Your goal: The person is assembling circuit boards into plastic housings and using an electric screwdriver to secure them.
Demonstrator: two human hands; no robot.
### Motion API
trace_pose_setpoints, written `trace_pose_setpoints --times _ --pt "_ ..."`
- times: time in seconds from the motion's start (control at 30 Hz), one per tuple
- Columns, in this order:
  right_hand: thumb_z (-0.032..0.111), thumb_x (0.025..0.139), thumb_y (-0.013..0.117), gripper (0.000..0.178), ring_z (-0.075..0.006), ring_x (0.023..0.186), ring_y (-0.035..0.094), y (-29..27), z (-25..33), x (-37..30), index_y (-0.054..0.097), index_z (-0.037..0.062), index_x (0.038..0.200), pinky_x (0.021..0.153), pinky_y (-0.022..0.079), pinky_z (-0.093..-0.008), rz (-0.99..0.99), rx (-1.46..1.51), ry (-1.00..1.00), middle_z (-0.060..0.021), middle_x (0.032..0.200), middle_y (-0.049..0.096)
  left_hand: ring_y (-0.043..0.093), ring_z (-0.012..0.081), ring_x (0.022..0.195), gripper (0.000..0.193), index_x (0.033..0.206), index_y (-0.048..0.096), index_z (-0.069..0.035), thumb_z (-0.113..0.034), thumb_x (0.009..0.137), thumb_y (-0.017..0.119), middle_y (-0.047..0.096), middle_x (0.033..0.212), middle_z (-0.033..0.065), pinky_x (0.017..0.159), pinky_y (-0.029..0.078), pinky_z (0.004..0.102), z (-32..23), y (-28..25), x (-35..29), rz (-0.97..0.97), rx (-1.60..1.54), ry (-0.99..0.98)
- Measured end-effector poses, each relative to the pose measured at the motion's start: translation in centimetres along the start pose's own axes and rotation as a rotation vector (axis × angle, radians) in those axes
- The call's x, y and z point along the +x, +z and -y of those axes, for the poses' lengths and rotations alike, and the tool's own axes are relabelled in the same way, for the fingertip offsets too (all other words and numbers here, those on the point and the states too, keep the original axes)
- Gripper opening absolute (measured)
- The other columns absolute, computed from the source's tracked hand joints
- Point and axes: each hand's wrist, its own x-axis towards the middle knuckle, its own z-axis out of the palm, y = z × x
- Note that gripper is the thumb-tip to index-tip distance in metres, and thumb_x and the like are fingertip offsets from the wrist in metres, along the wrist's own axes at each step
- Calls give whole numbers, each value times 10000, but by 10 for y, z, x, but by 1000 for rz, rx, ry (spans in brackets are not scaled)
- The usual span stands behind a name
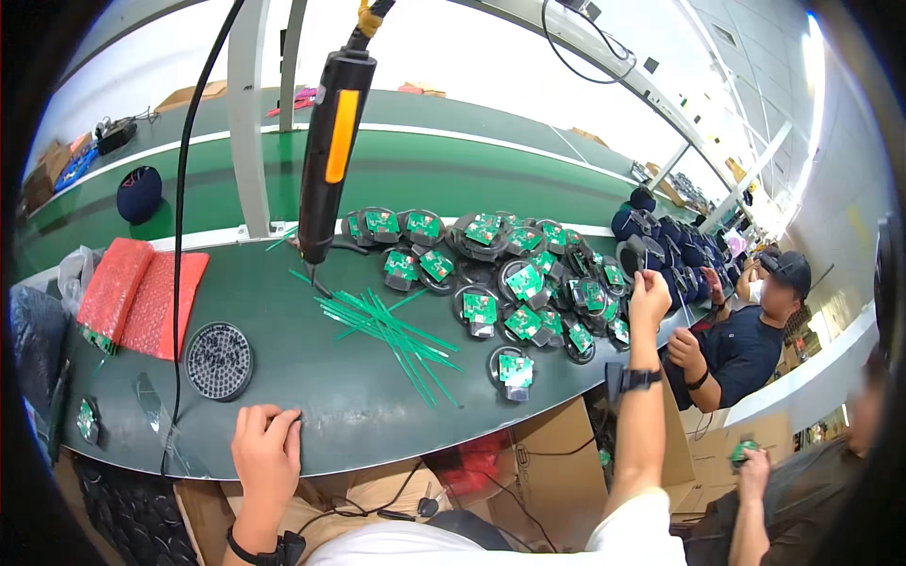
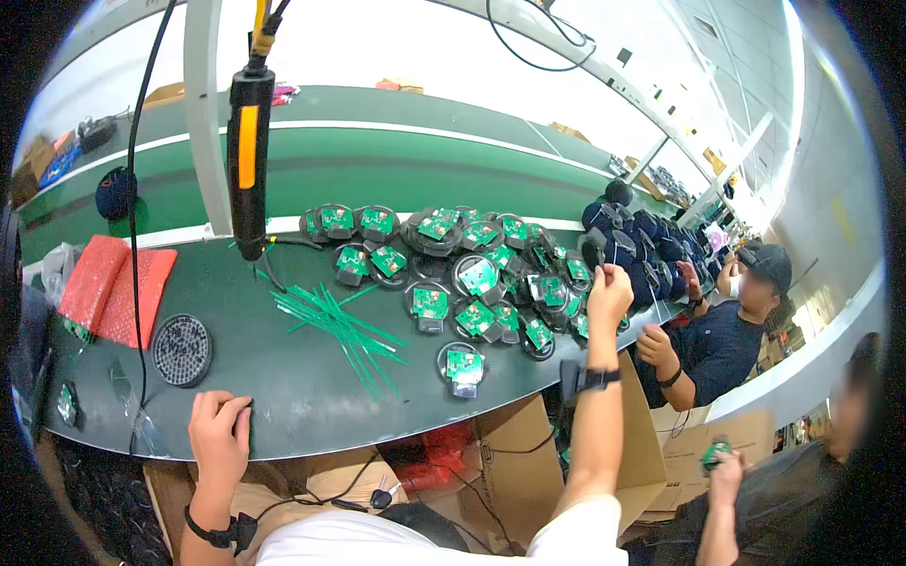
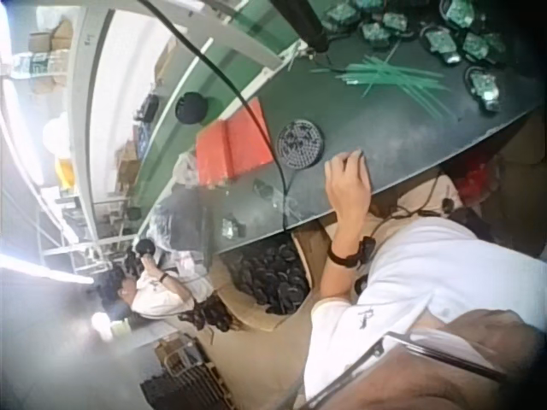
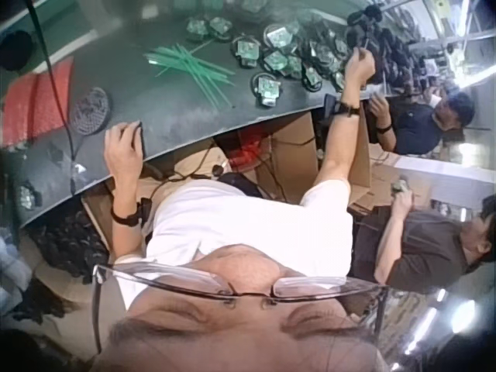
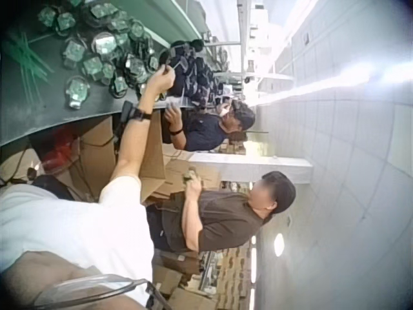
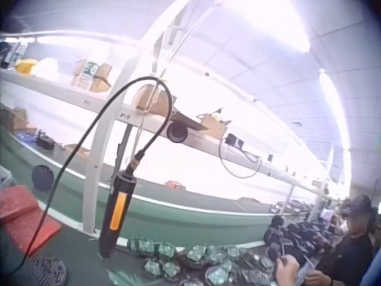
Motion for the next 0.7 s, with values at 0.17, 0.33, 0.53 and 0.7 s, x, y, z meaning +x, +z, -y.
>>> trace_pose_setpoints --times 0.17,0.33,0.53,0.7 --pt "138 855 768 129 -382 805 657 36 -54 14 689 38 874 730 521 -482 181 -354 -281 -157 869 648 603 305 859 186 936 742 -62 3 769 790 634 926 81 702 500 421 -1 -3 1 -5 -3 -17" --pt "175 833 764 186 -391 961 701 41 -13 4 745 31 950 850 550 -464 275 -342 -254 -176 978 730 616 304 884 147 947 749 -89 -67 804 772 655 944 82 743 534 421 12 -2 -7 -6 -32 14" --pt "22 954 660 68 -85 696 573 17 152 -87 678 -24 907 637 443 -246 769 528 -179 -39 797 655 657 289 933 165 1018 751 -109 -106 853 759 671 972 73 784 566 405 23 -5 -14 -35 -183 38" --pt "-47 872 704 17 -112 668 665 -17 265 -187 698 -41 887 636 530 -249 1257 737 -226 -49 753 682 663 300 909 143 1051 730 -88 -103 908 733 648 978 91 757 556 403 23 -56 -32 -107 -353 -86"
